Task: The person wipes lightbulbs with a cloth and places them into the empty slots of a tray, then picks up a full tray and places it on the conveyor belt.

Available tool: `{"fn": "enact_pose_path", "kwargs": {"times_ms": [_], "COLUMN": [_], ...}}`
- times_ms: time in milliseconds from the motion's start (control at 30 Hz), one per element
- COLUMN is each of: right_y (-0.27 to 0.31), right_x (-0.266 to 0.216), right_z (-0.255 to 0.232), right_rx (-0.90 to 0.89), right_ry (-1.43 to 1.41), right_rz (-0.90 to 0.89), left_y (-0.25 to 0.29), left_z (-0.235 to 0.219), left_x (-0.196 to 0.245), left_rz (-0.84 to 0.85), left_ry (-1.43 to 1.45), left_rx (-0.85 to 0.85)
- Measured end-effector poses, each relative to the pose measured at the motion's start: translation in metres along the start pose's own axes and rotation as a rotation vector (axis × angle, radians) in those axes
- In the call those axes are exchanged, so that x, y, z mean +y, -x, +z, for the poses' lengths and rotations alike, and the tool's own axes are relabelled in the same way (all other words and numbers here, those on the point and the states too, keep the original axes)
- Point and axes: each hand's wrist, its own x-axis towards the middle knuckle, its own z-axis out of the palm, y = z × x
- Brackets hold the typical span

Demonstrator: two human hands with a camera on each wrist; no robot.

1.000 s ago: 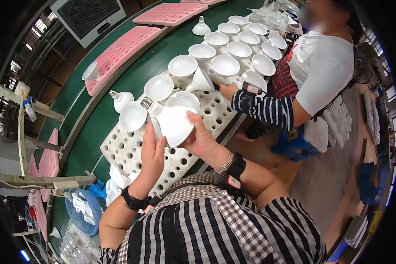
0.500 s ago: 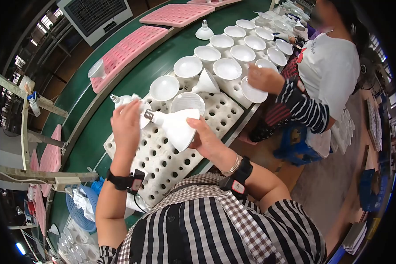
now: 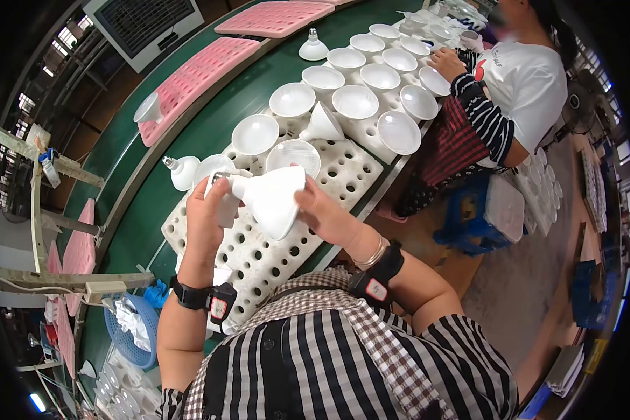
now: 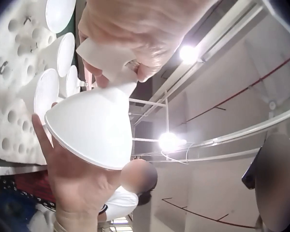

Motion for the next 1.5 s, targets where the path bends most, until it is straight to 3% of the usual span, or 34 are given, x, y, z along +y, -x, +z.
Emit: {"fn": "enact_pose_path", "kwargs": {"times_ms": [33, 100, 167, 200, 267, 300, 367, 400, 433, 500, 567, 633, 700, 767, 800, 967, 1067, 1133, 1167, 1233, 1367, 1433, 1467, 1500], "right_y": [0.001, -0.001, -0.001, 0.001, 0.004, 0.003, 0.001, 0.003, 0.005, 0.010, 0.015, 0.016, 0.020, 0.021, 0.021, 0.019, 0.021, 0.018, 0.017, 0.018, 0.012, 0.011, 0.012, 0.012], "right_x": [0.005, 0.011, 0.016, 0.012, 0.001, 0.000, -0.001, -0.004, -0.006, -0.009, -0.011, -0.008, -0.009, -0.014, -0.014, -0.011, -0.013, -0.002, 0.004, 0.013, 0.017, 0.012, 0.010, 0.009], "right_z": [-0.004, -0.011, -0.007, -0.004, 0.002, 0.000, -0.004, -0.003, 0.001, 0.008, 0.010, 0.001, 0.001, 0.004, 0.004, -0.004, 0.002, -0.001, -0.003, -0.008, -0.013, -0.009, -0.008, -0.008], "right_rx": [0.010, -0.020, 0.048, 0.051, 0.046, 0.049, 0.056, 0.058, 0.079, 0.099, 0.073, 0.035, -0.048, -0.012, -0.053, -0.258, -0.142, 0.058, 0.060, 0.081, 0.085, 0.073, 0.076, 0.104], "right_ry": [0.237, 0.309, 0.343, 0.343, -0.025, -0.024, -0.249, -0.248, -0.392, -0.534, -0.619, -0.680, -0.633, -0.699, -0.710, -0.726, -0.569, -0.082, -0.082, 0.201, 0.079, -0.098, -0.099, -0.109], "right_rz": [-0.144, -0.172, -0.335, -0.335, -0.089, -0.093, 0.052, 0.050, 0.126, 0.207, 0.260, 0.342, 0.389, 0.423, 0.423, 0.506, 0.403, 0.072, 0.070, -0.157, -0.151, -0.134, -0.136, -0.123], "left_y": [-0.001, -0.001, -0.001, -0.003, -0.009, -0.009, -0.007, -0.005, 0.001, 0.019, 0.017, -0.001, -0.012, -0.019, -0.012, -0.002, -0.001, -0.002, -0.004, -0.006, -0.007, -0.010, -0.007, -0.003], "left_z": [0.002, 0.006, 0.009, 0.007, 0.005, 0.007, 0.013, 0.014, 0.018, 0.032, 0.026, 0.008, -0.006, -0.012, -0.005, 0.005, 0.009, 0.011, 0.012, 0.015, 0.017, 0.014, 0.017, 0.023], "left_x": [0.000, -0.002, -0.003, -0.007, -0.017, -0.017, -0.014, -0.011, -0.008, 0.002, -0.003, 0.004, 0.000, -0.005, 0.001, -0.008, -0.003, -0.002, -0.003, -0.004, -0.006, -0.018, -0.014, -0.010], "left_rz": [-0.027, -0.053, -0.106, -0.107, -0.025, -0.026, 0.306, 0.594, 0.593, 1.159, 1.167, 1.137, 1.070, 0.303, 0.190, 0.171, 0.049, 0.000, 0.000, -0.042, -0.077, 0.101, 0.101, 0.388], "left_ry": [0.029, 0.062, 0.050, 0.050, 0.141, 0.140, -0.074, -0.499, -0.498, -1.344, -1.268, -1.411, -1.392, -0.189, 0.097, -0.089, -0.087, -0.054, -0.054, -0.005, -0.043, -0.029, -0.030, -0.312], "left_rx": [0.013, 0.025, 0.014, 0.012, 0.012, 0.007, 0.131, 0.156, 0.155, -0.181, -0.170, 0.046, 0.083, -0.035, -0.073, -0.221, -0.152, -0.037, -0.039, 0.023, 0.006, -0.001, -0.005, 0.066]}}
